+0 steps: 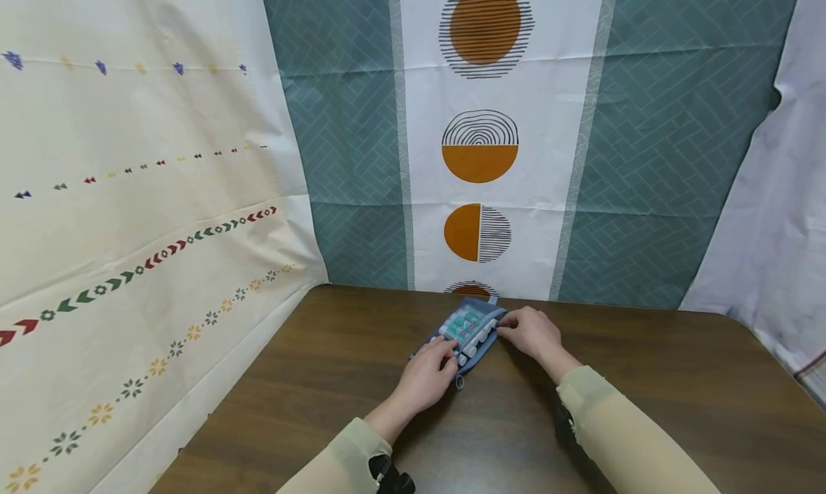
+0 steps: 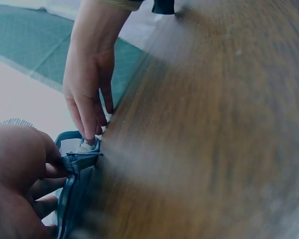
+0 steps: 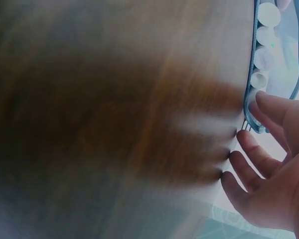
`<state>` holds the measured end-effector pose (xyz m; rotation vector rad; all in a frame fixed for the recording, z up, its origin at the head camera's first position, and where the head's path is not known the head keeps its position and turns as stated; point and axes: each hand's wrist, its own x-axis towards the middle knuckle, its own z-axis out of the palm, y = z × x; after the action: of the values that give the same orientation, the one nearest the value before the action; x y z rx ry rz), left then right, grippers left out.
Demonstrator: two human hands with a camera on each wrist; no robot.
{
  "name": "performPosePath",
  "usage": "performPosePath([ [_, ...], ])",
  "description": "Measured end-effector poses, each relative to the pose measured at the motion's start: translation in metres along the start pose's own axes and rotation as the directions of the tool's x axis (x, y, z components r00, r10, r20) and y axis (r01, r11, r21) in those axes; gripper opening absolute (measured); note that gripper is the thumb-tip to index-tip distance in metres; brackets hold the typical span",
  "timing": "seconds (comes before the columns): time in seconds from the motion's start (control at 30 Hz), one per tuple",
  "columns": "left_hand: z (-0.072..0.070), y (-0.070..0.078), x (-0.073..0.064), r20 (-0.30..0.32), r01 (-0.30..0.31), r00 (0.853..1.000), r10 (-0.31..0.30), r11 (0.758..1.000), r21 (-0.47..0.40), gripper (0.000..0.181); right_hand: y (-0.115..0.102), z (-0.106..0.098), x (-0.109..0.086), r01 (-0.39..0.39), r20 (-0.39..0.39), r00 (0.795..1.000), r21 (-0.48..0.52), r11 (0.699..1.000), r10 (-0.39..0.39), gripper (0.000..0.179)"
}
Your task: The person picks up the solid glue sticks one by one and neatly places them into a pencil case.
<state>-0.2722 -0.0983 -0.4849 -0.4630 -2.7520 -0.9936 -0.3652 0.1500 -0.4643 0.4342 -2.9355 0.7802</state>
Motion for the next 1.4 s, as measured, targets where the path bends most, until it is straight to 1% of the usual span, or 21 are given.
performPosePath([
  [0.37,0.001,0.003,0.001,0.003,-0.001,1.000,0.001,1.000,-0.003,0.020,-0.002,-0.002,-0.004,0.066,0.006,0.998,0.001,0.998,-0.066,0.027],
  [0.67,0.002,0.001,-0.001,0.015,0.001,1.000,-0.002,1.000,0.005,0.011,0.006,-0.001,-0.006,0.071,0.023,0.997,0.017,0.997,-0.072,0.032],
  [0.77,0.001,0.001,-0.003,0.022,-0.009,1.000,0.009,1.000,0.027,0.011,0.010,-0.001,-0.008,0.088,0.022,0.996,0.012,0.996,-0.088,0.032],
  [0.97,-0.003,0.004,-0.005,0.042,-0.066,0.997,0.062,0.993,0.093,0.013,0.011,-0.005,-0.017,0.129,0.014,0.992,0.019,0.992,-0.129,0.032],
  [1.1,-0.006,0.004,-0.006,0.069,-0.075,0.995,0.066,0.988,0.134,0.017,0.009,-0.009,-0.024,0.130,0.017,0.991,0.009,0.991,-0.131,0.035],
  [1.3,-0.008,0.004,-0.010,0.104,-0.111,0.990,0.093,0.976,0.186,0.025,0.006,-0.016,-0.037,0.128,0.017,0.992,0.015,0.992,-0.128,0.042],
  [1.4,-0.009,0.005,-0.012,0.120,-0.131,0.987,0.107,0.969,0.212,0.028,0.004,-0.019,-0.044,0.144,0.019,0.989,0.005,0.990,-0.144,0.045],
])
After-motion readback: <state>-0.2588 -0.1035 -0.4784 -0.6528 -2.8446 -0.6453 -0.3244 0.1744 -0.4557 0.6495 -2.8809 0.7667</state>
